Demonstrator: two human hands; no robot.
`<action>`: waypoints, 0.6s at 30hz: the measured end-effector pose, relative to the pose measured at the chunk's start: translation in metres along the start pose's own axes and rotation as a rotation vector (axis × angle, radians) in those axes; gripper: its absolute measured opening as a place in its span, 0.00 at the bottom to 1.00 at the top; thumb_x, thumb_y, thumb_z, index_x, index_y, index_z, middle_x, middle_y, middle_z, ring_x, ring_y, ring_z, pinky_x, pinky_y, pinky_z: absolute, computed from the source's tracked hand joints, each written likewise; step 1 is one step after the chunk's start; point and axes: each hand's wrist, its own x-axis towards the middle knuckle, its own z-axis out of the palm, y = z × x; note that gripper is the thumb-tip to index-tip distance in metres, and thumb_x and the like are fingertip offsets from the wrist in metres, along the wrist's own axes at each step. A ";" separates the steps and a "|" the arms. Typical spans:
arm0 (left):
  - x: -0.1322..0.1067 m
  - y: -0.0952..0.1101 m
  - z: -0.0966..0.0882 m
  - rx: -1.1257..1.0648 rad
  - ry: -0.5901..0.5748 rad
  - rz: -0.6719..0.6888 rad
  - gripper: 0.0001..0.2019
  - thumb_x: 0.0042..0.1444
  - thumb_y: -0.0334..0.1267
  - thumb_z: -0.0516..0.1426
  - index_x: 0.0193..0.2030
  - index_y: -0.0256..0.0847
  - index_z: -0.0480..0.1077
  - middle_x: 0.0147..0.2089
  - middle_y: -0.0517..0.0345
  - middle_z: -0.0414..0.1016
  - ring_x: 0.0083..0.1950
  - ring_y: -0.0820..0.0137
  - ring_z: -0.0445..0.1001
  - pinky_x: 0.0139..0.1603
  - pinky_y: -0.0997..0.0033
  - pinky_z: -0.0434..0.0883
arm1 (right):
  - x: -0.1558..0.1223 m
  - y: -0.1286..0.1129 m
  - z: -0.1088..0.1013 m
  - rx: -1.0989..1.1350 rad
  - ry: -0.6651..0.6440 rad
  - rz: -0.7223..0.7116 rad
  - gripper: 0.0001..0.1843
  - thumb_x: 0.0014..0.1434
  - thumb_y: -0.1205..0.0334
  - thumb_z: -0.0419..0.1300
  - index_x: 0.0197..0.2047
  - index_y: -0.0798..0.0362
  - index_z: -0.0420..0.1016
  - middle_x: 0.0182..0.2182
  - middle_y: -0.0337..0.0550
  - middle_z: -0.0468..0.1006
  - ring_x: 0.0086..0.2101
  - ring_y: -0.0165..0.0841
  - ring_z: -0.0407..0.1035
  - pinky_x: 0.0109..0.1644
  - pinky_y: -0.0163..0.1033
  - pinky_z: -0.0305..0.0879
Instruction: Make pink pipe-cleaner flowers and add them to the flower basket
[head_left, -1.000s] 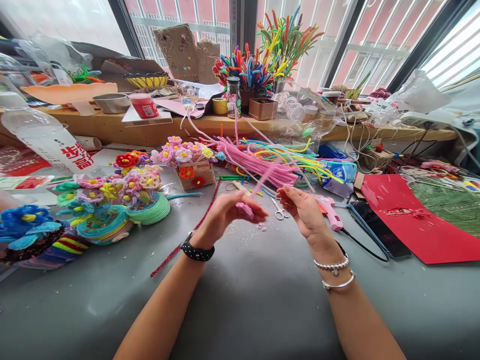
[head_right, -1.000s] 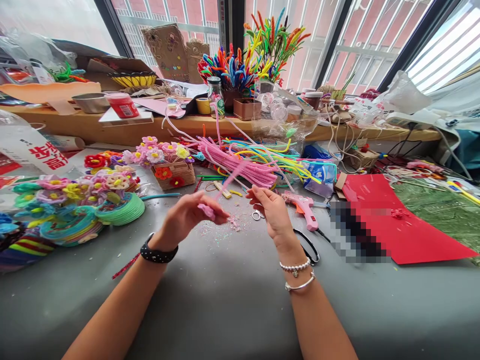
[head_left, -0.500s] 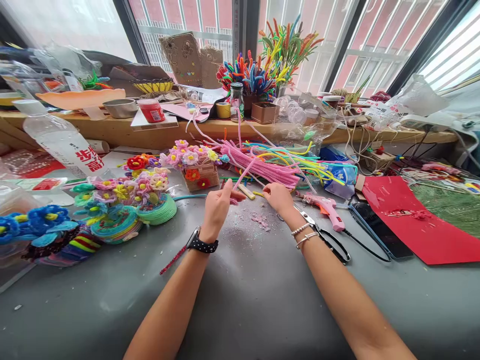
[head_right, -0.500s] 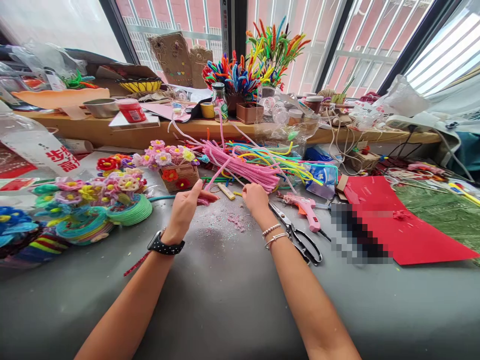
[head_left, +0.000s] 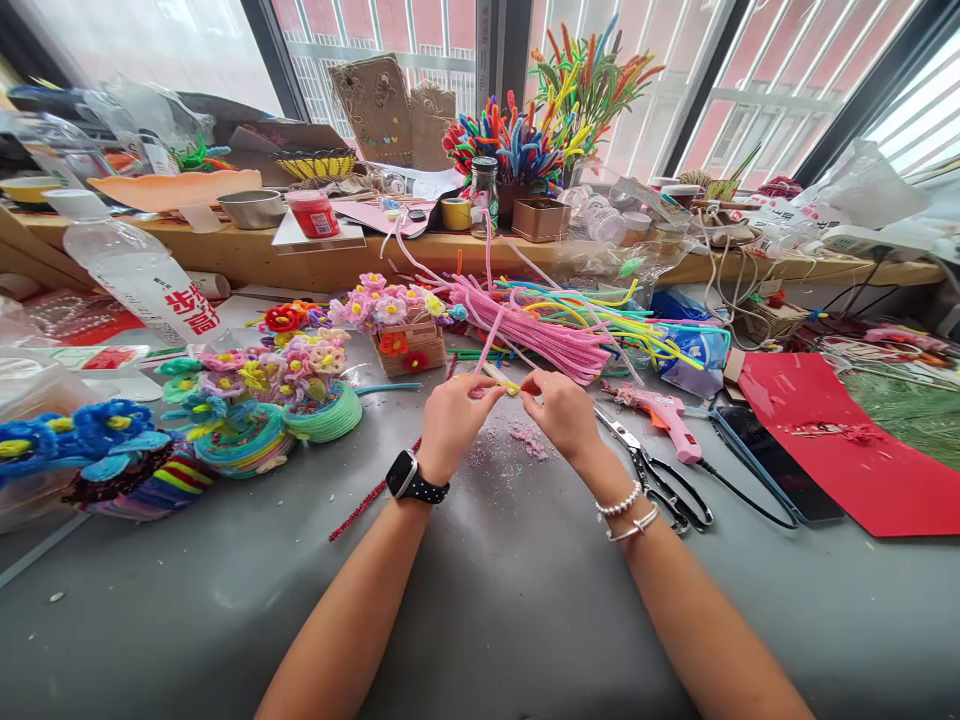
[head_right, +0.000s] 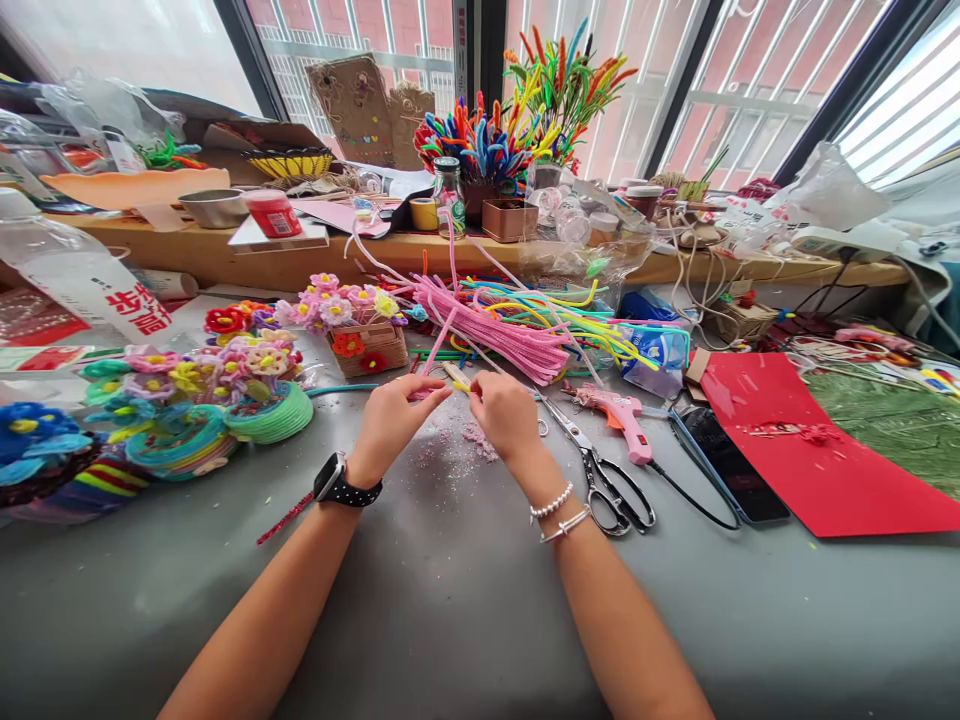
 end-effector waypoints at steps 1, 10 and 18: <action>0.000 0.000 0.000 -0.012 -0.005 0.019 0.10 0.47 0.43 0.56 0.33 0.41 0.74 0.35 0.57 0.76 0.35 0.70 0.72 0.36 0.72 0.66 | -0.004 -0.003 -0.001 0.032 0.015 -0.035 0.04 0.53 0.68 0.53 0.30 0.54 0.68 0.28 0.42 0.75 0.31 0.33 0.67 0.35 0.35 0.58; -0.001 0.001 0.000 -0.046 -0.059 0.177 0.05 0.48 0.37 0.56 0.31 0.41 0.73 0.31 0.60 0.75 0.32 0.73 0.71 0.36 0.74 0.66 | -0.013 0.009 -0.006 0.174 0.041 -0.134 0.03 0.51 0.69 0.54 0.30 0.54 0.68 0.26 0.41 0.74 0.29 0.32 0.66 0.34 0.35 0.60; -0.001 0.003 0.002 0.052 -0.061 0.381 0.05 0.49 0.37 0.56 0.29 0.41 0.72 0.29 0.60 0.74 0.31 0.73 0.69 0.36 0.72 0.64 | -0.013 0.014 -0.017 0.259 -0.072 -0.159 0.04 0.52 0.68 0.55 0.32 0.55 0.69 0.28 0.41 0.74 0.30 0.30 0.66 0.33 0.34 0.62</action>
